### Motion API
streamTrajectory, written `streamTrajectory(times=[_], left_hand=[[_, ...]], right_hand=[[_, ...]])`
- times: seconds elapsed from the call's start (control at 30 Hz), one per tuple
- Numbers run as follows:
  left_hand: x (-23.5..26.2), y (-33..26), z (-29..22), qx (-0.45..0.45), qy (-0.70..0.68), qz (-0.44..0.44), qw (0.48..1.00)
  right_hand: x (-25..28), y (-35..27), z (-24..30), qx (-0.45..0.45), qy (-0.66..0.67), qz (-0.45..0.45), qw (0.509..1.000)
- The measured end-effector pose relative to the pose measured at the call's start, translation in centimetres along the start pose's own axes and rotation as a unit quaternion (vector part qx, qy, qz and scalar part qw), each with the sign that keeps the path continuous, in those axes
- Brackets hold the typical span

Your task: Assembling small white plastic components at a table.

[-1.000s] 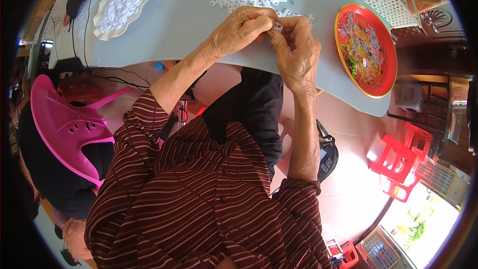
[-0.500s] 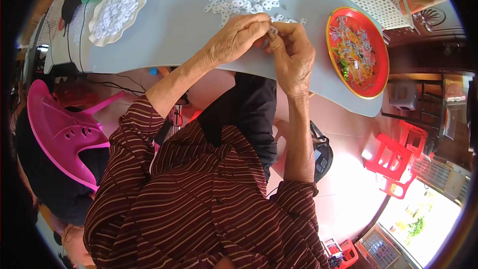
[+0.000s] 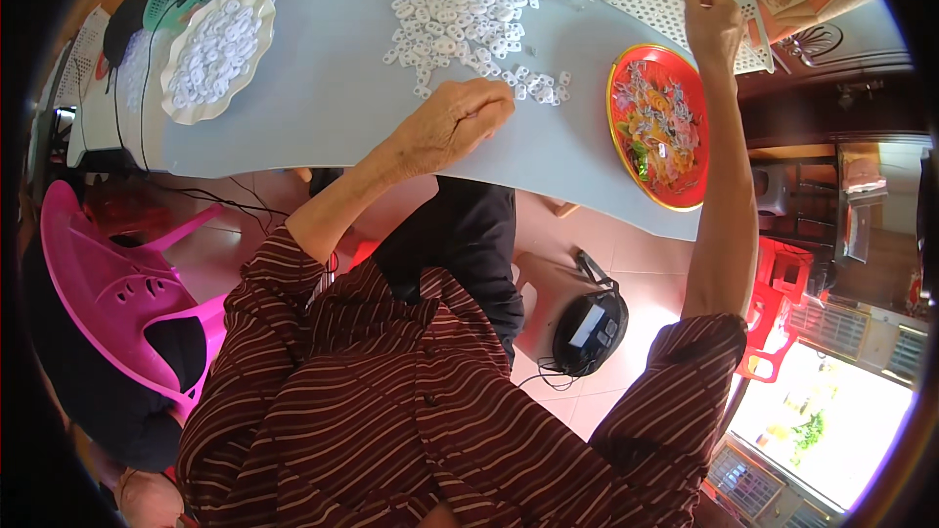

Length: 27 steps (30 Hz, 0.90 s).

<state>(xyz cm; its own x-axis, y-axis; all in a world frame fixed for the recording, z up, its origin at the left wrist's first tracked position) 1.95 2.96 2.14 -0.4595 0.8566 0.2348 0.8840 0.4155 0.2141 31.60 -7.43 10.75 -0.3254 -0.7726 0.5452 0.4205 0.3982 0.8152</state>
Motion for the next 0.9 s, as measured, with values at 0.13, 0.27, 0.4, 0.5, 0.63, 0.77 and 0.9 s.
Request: streamTrajectory(times=[0.13,0.27,0.4,0.5,0.63,0.77,0.9], left_hand=[[0.2,0.1,1.0,0.003,-0.024,-0.025,0.999],[0.2,0.2,1.1,-0.015,-0.007,-0.023,1.000],[0.2,0.1,0.7,0.008,-0.007,-0.025,1.000],[0.2,0.1,0.7,0.005,-0.002,-0.025,1.000],[0.3,0.0,0.5,0.013,-0.008,-0.014,1.000],[0.3,-0.3,0.5,0.027,-0.017,-0.004,0.999],[0.1,-0.1,0.2,0.027,-0.029,0.000,0.999]], right_hand=[[0.4,-3.3,5.9,0.002,0.176,0.095,0.980],[-0.8,-6.3,7.2,-0.012,0.189,0.164,0.968],[-1.6,-7.2,5.8,-0.119,0.193,0.224,0.948],[-1.7,-6.3,3.7,-0.095,0.131,0.200,0.966],[-2.5,-4.6,0.7,-0.045,0.065,0.203,0.976],[-4.5,-4.8,2.3,0.038,0.065,0.267,0.961],[-6.1,-5.5,2.7,0.108,0.018,0.304,0.946]])
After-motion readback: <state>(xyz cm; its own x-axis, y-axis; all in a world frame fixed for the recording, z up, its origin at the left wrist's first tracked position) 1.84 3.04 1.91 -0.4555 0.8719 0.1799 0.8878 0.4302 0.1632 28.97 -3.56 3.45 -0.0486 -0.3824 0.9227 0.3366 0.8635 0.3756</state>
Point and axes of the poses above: each hand's wrist, its own y-axis towards the middle knuckle, its own x-axis out of the back of the hand, z = x × y, the point moved 1 cm from there along y, towards the middle knuckle, and after that the axes turned 10 degrees about -z, right-handed, at the moved point
